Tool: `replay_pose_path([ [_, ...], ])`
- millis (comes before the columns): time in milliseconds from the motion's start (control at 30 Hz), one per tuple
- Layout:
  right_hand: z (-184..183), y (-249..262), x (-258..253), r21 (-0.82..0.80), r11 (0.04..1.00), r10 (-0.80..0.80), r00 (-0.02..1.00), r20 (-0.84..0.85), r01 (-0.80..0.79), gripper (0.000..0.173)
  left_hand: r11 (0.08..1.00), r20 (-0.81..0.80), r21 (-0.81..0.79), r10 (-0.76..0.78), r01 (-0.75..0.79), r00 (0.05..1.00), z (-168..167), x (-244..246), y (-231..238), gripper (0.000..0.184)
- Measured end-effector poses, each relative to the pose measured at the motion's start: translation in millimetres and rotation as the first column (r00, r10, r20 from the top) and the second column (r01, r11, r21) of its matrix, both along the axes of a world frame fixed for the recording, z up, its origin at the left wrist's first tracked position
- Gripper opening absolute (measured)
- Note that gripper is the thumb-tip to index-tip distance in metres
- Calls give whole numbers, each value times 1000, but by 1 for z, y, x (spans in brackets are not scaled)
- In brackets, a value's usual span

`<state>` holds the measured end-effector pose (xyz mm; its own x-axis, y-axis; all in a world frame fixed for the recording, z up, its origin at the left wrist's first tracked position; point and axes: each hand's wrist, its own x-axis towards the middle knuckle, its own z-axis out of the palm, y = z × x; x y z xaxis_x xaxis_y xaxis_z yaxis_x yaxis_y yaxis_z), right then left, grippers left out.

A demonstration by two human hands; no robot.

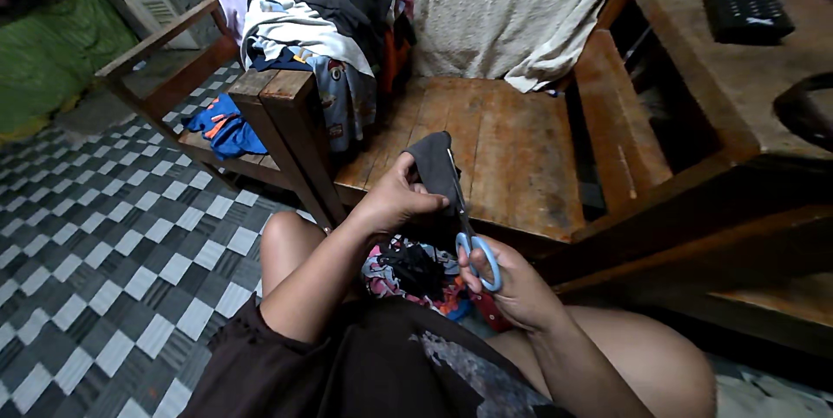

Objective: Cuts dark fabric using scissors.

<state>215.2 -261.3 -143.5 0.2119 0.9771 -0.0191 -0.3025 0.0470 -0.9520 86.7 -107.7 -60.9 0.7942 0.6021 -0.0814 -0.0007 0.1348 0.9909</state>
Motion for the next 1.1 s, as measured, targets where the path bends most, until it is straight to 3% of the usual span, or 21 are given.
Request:
replay_pose_path([
  [233, 0, 0, -1, 13, 1000, 0, 1000, -28, 0, 17, 999, -66, 16, -50, 51, 997, 0, -2, 0, 57],
  [500, -1, 1, 0, 32, 999, -4, 998, -64, 6, 33, 990, -122, 36, -133, 138, 984, 2, -2, -2, 60],
  [800, -1, 2, -1, 19, 998, -56, 998, -14, 57, 13, 985, -130, 51, -158, 166, 979, 3, -3, -1, 61],
  [1100, -3, 1, 2, 40, 998, -52, 997, -56, 54, 34, 961, -237, 99, -230, 259, 944, 7, -5, -2, 58],
])
